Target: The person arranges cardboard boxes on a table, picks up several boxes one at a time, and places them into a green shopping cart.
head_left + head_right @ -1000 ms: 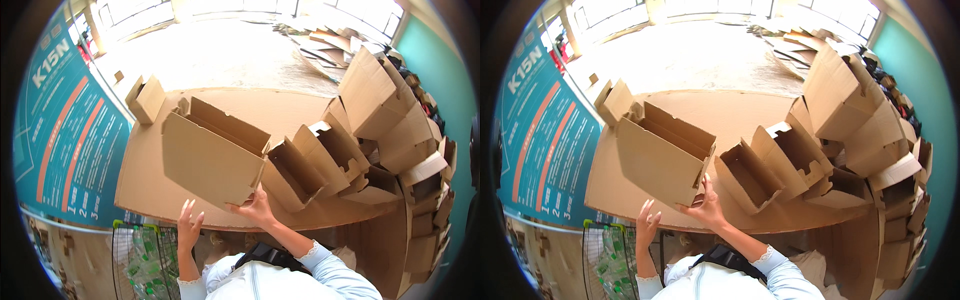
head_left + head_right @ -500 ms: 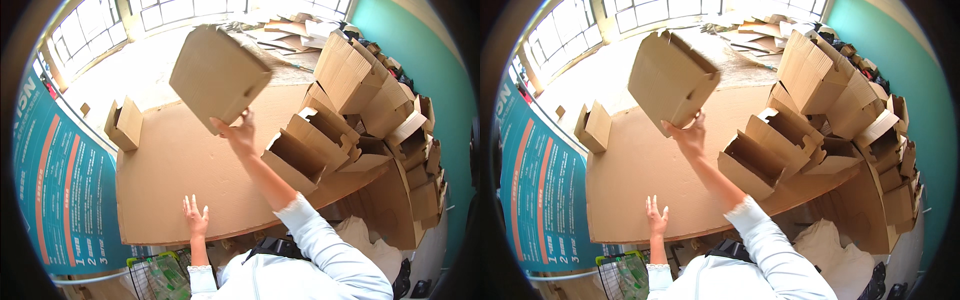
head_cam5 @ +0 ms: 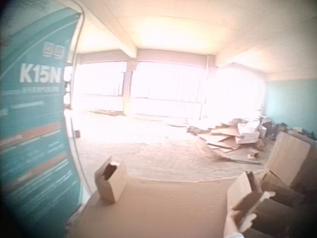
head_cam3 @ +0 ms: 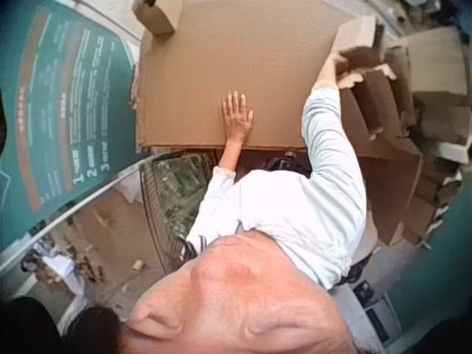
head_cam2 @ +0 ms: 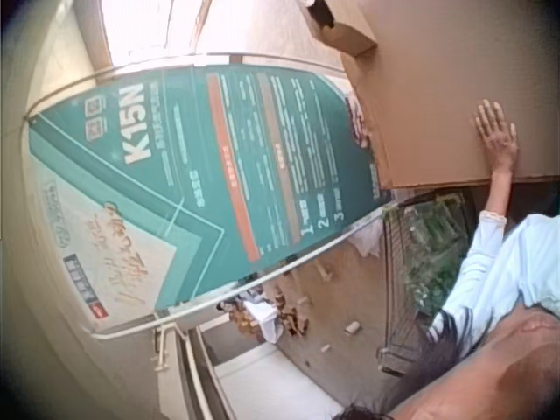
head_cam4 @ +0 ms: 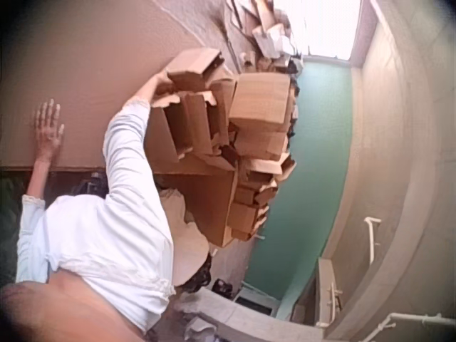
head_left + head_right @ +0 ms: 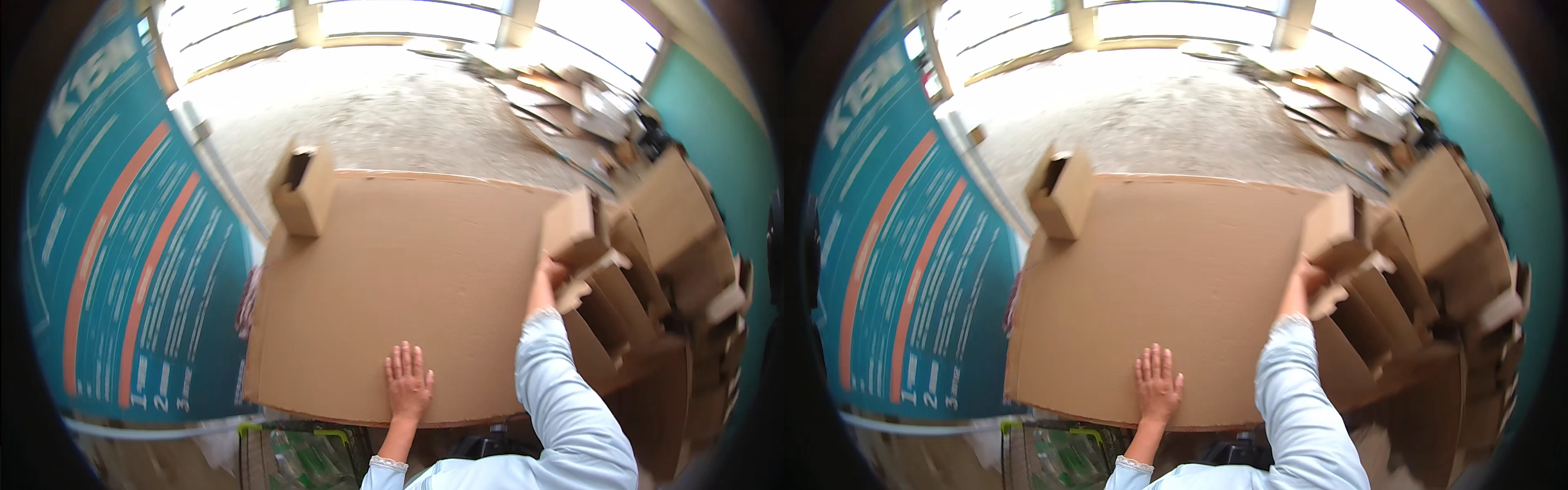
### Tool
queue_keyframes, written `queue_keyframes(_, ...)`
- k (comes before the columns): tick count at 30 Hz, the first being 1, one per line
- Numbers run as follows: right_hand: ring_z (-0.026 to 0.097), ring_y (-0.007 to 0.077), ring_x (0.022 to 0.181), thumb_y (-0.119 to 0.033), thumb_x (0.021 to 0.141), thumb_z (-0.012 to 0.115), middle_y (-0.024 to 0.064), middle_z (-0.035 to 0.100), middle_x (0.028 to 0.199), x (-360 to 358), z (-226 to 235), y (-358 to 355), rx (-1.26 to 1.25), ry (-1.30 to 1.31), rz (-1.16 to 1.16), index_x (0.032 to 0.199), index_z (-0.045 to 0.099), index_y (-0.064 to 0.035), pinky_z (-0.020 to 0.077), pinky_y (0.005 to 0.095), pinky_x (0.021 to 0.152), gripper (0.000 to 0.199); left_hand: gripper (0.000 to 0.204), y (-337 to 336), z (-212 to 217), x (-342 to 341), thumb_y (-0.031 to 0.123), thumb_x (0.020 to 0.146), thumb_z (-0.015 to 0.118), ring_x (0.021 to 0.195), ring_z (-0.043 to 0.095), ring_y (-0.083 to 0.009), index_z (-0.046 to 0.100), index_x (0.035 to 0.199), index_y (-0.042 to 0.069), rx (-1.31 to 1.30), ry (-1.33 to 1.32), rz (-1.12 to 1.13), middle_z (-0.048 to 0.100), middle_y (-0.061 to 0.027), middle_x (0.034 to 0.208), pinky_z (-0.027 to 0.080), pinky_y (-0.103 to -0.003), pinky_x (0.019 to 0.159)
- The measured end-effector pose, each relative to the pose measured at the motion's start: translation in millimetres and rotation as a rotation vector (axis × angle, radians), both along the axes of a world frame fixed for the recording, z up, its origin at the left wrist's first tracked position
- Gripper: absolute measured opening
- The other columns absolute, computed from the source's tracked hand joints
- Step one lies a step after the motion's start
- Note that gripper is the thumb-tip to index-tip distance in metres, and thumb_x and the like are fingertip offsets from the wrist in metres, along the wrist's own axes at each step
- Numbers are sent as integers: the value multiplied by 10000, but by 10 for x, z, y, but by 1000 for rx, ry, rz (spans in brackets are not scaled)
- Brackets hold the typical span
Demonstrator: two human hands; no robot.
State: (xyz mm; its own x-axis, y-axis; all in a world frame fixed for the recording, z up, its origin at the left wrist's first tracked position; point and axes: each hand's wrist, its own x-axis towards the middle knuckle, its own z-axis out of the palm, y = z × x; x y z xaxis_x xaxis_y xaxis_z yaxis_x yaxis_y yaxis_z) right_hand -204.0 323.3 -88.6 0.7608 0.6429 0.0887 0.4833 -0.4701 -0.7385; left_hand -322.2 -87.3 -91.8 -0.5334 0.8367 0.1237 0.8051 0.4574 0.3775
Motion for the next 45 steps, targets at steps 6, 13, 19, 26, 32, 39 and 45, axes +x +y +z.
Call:
queue_keyframes(6,571,357,992,-334,752,682,237,537,1150,-76,-211,-406,-42,-56,48,1129,483,33,471,473,840,563,618,-69,-22,-44,331,847,527,1361,199,-306,334,1374,73,21,-83,36,250,-150,1459,139,-466,1109)
queue_keyframes(13,585,249,947,-75,769,577,112,624,988,-2593,600,-1967,438,257,1576,1013,597,-40,461,344,838,247,604,-49,-76,-76,343,863,508,1350,224,-315,329,1372,70,31,-97,27,264,-155,1452,150,-476,1105)
queue_keyframes(19,384,344,1240,-46,758,568,192,379,1349,-4622,879,-2551,671,-487,1883,1278,381,13,331,407,1032,556,538,-75,-44,-75,342,860,517,1345,243,-320,427,1298,43,14,-107,-26,304,-171,1429,163,-473,1105)
queue_keyframes(26,578,303,891,-69,747,549,138,598,872,-4910,503,-2344,520,-623,1799,846,584,-45,488,378,745,108,439,-150,168,-170,331,866,506,1341,250,-328,547,1176,23,-178,-122,-61,354,-179,1397,167,-472,1105)
queue_keyframes(32,564,353,844,-37,703,563,155,577,803,-3983,846,-2205,392,-425,2276,735,530,-40,457,441,675,46,464,-96,-107,-74,290,874,473,1322,291,-314,481,1268,45,184,-83,41,359,-165,1400,171,-461,1103)
queue_keyframes(39,545,300,879,-23,607,593,95,568,760,-1531,991,-2495,427,-614,2610,678,520,-42,477,422,656,104,261,-719,-339,-332,80,910,427,961,584,-209,524,1138,0,1015,-526,754,592,-114,1075,461,-315,871)
queue_keyframes(45,520,322,1048,-27,589,643,96,570,1055,182,1420,-2859,349,-641,2485,835,648,-71,460,421,842,250,180,-1156,-77,-739,89,905,476,817,548,-82,592,1018,9,843,-758,522,602,-31,928,457,-216,736)
